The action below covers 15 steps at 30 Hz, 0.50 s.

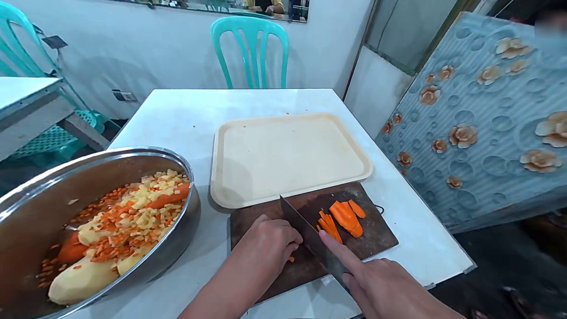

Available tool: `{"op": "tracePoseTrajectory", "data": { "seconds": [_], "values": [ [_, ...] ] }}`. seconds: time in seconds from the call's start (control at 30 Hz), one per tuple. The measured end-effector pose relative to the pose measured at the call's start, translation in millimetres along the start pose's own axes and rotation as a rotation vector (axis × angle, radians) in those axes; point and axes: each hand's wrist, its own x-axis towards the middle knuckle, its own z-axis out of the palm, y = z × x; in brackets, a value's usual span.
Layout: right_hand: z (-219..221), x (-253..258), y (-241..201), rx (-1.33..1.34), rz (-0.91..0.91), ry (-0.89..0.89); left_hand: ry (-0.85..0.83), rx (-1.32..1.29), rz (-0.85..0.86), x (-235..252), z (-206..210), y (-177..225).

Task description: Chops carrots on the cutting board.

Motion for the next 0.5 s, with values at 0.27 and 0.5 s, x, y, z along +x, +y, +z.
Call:
{"op": "tracePoseTrajectory", "data": {
  "seconds": [0.27, 0.5],
  "values": [
    [-2, -11, -3, -0.008, -0.035, 0.019, 0.034, 0.02, 0.022, 0, 2, -3],
    [5, -1, -7, -0.093, -0.037, 0.016, 0.016, 0.006, 0.046, 1, 2, -5]
  ]
}}
